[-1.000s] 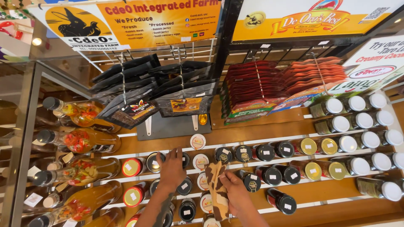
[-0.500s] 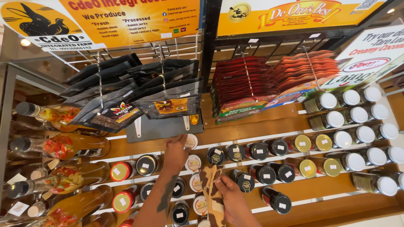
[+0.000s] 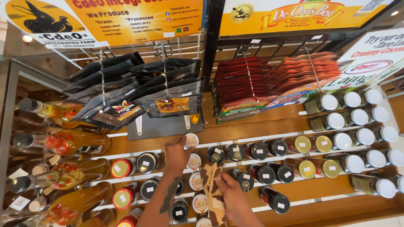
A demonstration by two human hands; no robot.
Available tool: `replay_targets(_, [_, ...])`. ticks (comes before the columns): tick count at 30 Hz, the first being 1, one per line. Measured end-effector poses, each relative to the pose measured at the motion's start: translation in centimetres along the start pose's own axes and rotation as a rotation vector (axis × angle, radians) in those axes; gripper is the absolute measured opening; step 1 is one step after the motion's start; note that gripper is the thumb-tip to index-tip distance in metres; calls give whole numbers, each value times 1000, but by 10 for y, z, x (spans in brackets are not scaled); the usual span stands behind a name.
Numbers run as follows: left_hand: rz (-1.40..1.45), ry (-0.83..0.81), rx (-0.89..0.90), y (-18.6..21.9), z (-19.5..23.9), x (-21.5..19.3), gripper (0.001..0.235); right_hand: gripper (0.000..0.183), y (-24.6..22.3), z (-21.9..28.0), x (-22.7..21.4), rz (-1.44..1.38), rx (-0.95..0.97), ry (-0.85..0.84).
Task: The person wipes the lids of various jars on a store shelf using a cloth. They pick up individual jars, wipe the tops, and place them back on the shelf, moving from one section to another.
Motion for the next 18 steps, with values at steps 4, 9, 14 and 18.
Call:
replay_targets(4, [-1,173,104,17,21,-61,52,26,0,5,-9,21,8,6])
replay_targets(9, [-18,-72,-204,2,90,-83,47,25,-1,10,-8,46,-58,5])
replay_targets(14, [-264,-254,-153,5,127,-45,79,25,8,11,10,85,-43,-9])
replay_targets(18, [-385,-349,-187,-8,140,-26,91,26,21,12,10,95,-48,-54])
Point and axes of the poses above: each hand's wrist, its own z-axis away from the middle knuckle, its own x-axis out of the palm, y = z × x, the point moved 8 cm from there along -z, towards the middle knuckle, and after that the axes turned 2 degrees about x, right-handed, at the moved point
